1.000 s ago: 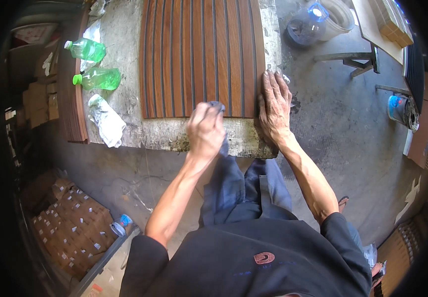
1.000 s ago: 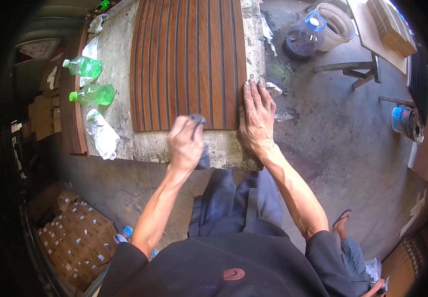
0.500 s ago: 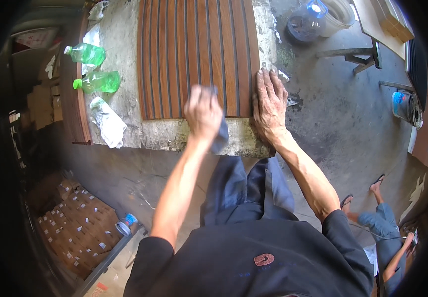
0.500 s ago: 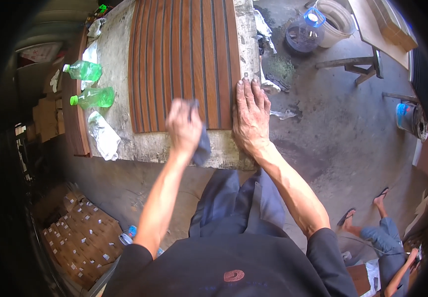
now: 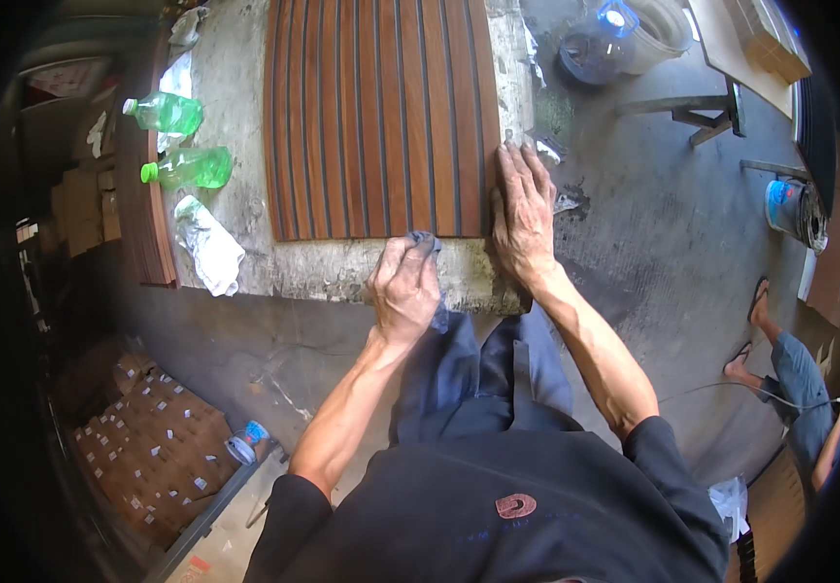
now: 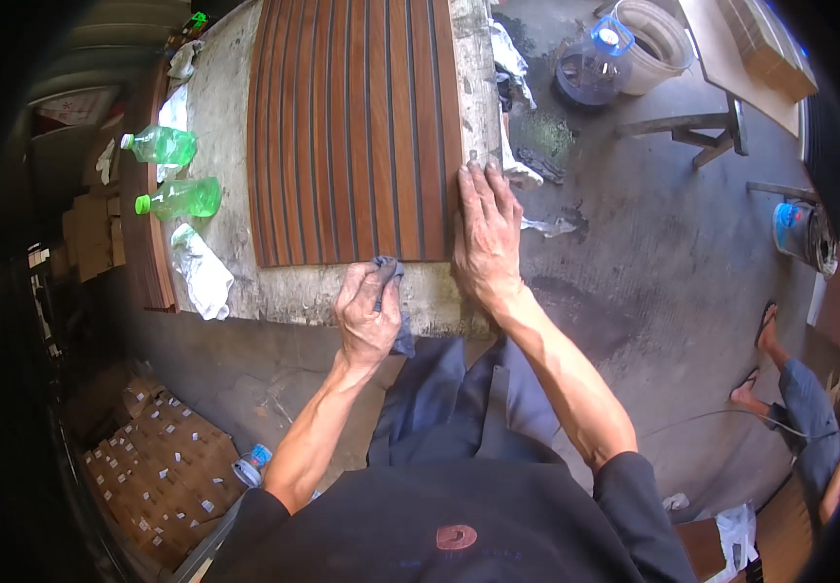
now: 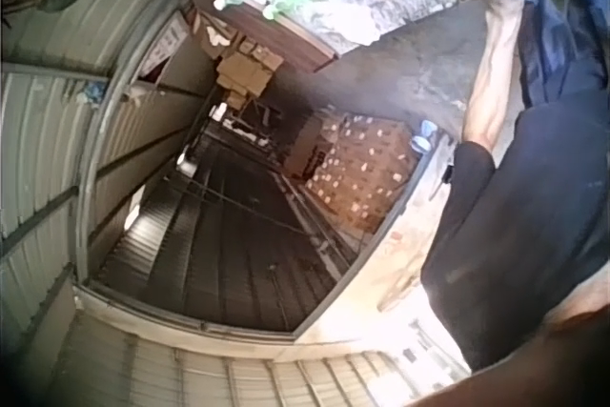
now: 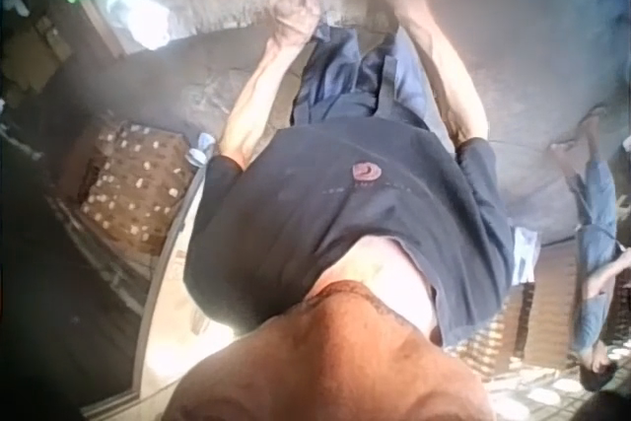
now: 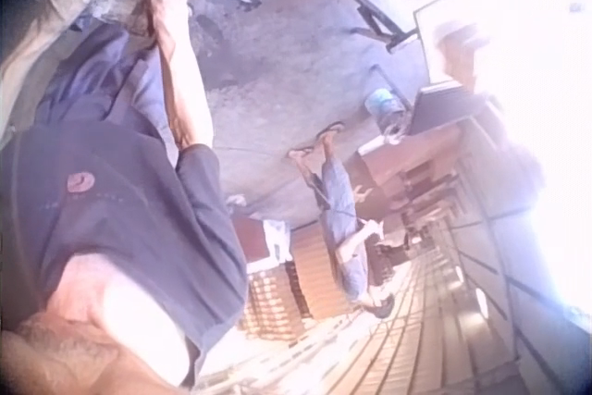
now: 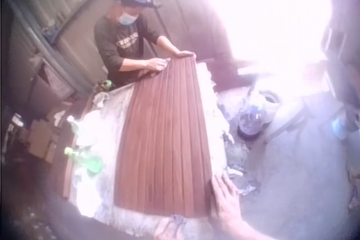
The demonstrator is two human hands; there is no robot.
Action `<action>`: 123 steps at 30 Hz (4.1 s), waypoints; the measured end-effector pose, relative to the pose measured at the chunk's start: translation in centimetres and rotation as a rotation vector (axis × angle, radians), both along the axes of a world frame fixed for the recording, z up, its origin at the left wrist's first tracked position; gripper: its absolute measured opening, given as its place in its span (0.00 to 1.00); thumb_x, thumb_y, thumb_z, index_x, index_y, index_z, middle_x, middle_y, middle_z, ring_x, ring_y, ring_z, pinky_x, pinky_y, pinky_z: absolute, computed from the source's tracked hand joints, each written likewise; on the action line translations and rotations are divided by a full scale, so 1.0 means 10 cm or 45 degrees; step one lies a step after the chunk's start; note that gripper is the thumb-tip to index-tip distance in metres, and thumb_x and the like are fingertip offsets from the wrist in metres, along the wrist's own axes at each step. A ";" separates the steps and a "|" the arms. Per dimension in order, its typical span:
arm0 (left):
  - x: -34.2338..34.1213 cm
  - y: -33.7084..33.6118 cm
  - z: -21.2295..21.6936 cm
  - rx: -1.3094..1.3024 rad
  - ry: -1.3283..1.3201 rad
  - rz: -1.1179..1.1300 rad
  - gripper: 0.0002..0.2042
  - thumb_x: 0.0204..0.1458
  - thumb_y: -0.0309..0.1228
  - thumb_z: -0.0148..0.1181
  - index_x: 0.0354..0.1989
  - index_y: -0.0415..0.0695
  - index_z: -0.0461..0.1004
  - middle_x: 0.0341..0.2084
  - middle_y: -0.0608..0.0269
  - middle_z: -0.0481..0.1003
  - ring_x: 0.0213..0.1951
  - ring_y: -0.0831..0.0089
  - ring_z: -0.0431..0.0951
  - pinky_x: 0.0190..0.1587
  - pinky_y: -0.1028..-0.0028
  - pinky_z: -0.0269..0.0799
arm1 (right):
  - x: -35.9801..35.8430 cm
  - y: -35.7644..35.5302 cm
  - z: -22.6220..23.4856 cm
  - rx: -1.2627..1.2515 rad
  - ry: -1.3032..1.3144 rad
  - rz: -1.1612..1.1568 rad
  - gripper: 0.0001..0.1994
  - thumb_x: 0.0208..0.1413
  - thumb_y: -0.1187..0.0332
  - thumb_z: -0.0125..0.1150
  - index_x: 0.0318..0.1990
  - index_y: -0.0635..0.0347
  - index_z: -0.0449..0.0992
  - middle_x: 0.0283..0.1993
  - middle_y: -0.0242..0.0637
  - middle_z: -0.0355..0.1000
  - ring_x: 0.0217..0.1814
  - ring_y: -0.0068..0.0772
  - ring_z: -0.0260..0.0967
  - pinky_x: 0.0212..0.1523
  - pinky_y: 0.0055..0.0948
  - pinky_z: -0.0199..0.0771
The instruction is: The person uses a cloth to wipe down a slatted wood panel on a workbench, applying a liquid from a green bottle and working with another person to clean the surface. They move the cloth along the slats, pick up a white cloth to continue wiping, and finally set the panel aside.
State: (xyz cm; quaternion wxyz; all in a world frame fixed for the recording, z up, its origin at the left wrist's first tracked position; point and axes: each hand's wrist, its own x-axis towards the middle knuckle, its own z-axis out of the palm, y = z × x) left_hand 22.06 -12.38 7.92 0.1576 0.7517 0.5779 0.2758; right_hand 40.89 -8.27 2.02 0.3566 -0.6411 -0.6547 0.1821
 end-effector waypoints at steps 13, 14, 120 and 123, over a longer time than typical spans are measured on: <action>0.70 1.61 -0.41 0.140 0.122 0.015 0.06 0.54 0.24 0.58 0.39 0.41 0.78 0.35 0.53 0.76 0.32 0.59 0.80 0.32 0.61 0.78 | 0.02 -0.04 -0.03 -0.013 0.151 -0.019 0.29 0.59 0.79 0.50 0.70 0.67 0.60 0.70 0.53 0.63 0.76 0.58 0.52 0.75 0.53 0.48; 0.58 1.25 -0.44 0.185 0.110 -0.048 0.09 0.53 0.22 0.58 0.42 0.42 0.78 0.37 0.53 0.76 0.35 0.59 0.81 0.35 0.63 0.80 | 0.04 -0.02 -0.05 -0.002 0.156 -0.025 0.29 0.59 0.79 0.50 0.70 0.67 0.60 0.70 0.53 0.63 0.76 0.58 0.52 0.75 0.53 0.48; -2.61 0.56 -0.39 0.046 -0.035 -0.111 0.18 0.47 0.31 0.65 0.46 0.35 0.81 0.58 0.48 0.75 0.66 0.45 0.66 0.67 0.49 0.61 | -2.43 1.36 0.12 0.462 -0.114 1.140 0.27 0.44 0.70 0.72 0.57 0.51 0.79 0.58 0.46 0.73 0.60 0.51 0.70 0.57 0.55 0.74; -2.54 0.59 -0.40 0.137 0.033 -0.118 0.20 0.42 0.34 0.70 0.45 0.38 0.82 0.55 0.50 0.77 0.63 0.46 0.70 0.67 0.50 0.63 | -2.16 0.51 0.34 0.176 -0.265 1.285 0.26 0.46 0.68 0.71 0.56 0.62 0.78 0.60 0.53 0.70 0.58 0.53 0.70 0.57 0.53 0.72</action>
